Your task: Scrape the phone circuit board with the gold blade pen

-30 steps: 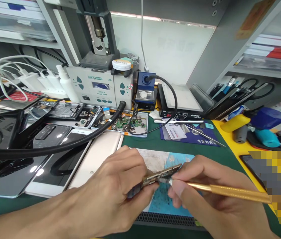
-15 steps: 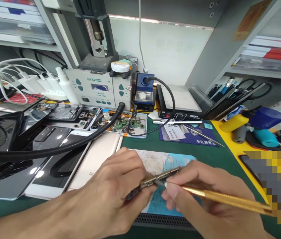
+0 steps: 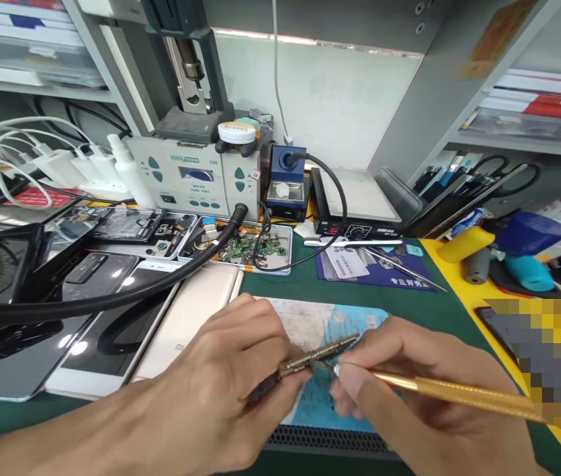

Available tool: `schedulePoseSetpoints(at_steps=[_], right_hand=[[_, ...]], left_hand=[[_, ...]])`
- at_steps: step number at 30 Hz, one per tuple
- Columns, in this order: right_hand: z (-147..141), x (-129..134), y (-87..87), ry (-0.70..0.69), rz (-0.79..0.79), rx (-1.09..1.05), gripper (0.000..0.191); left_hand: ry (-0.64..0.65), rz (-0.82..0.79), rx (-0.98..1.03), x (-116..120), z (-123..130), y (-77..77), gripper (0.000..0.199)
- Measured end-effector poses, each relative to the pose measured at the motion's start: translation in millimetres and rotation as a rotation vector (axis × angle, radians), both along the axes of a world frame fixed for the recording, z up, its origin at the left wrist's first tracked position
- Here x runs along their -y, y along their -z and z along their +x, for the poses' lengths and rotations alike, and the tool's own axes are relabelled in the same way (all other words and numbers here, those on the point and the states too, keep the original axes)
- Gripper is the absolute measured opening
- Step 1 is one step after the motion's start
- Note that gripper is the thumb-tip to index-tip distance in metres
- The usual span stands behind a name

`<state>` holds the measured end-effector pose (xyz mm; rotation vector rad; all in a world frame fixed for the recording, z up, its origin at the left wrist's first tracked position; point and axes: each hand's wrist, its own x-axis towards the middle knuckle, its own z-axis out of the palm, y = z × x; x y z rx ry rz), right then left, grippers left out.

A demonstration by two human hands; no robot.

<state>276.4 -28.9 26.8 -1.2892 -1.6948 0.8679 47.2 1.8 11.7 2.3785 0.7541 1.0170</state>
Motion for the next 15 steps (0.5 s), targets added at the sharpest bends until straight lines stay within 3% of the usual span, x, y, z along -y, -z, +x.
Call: schedulePoseSetpoints(at_steps=[15], right_hand=[[-2.3, -0.9, -0.6, -0.042, -0.098, -0.107, 0.019]], left_hand=[[-0.002, 0.063, 0.023, 1.8, 0.9, 4.5, 0.018]])
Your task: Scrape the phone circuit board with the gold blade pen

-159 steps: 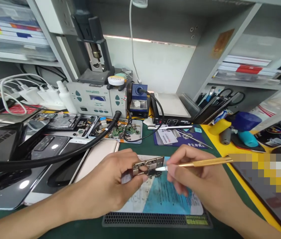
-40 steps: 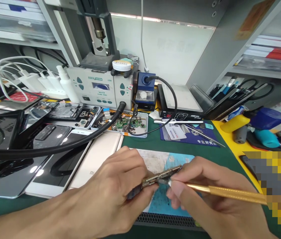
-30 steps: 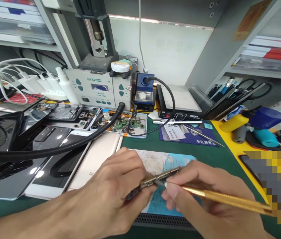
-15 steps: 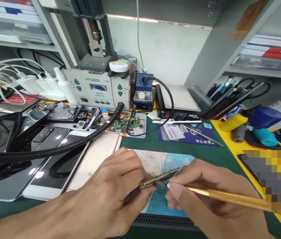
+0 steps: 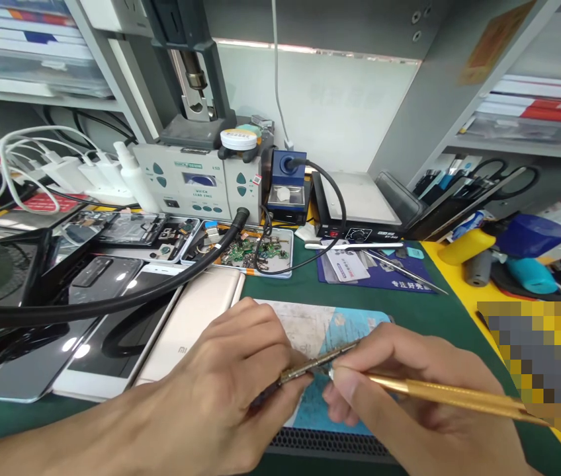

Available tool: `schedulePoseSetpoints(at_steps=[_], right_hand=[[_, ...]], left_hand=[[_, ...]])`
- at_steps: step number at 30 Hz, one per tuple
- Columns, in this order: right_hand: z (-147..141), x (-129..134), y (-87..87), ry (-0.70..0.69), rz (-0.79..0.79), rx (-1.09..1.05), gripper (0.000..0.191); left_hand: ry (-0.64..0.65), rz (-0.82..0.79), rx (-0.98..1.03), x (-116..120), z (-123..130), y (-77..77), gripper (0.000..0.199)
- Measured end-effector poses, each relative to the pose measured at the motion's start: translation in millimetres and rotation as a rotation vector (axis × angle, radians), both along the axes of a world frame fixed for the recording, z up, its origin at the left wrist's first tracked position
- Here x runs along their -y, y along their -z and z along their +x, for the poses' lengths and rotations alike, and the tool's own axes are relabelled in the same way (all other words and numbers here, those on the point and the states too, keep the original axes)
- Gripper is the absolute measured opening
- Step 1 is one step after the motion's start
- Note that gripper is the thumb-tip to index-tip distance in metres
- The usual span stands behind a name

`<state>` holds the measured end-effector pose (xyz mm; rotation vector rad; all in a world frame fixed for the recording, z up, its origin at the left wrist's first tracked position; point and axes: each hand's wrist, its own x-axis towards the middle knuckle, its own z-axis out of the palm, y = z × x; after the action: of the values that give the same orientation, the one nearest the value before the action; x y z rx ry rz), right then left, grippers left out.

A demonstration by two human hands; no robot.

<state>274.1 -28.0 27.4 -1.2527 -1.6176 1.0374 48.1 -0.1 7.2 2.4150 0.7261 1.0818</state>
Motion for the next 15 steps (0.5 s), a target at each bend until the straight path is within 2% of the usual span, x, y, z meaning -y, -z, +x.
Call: schedulePoseSetpoints(at_steps=[15], right_hand=[[2.2, 1.9, 0.7, 0.028, 0.033, 0.027, 0.024]], left_hand=[[-0.005, 0.042, -0.023, -0.7, -1.6, 1.5, 0.018]])
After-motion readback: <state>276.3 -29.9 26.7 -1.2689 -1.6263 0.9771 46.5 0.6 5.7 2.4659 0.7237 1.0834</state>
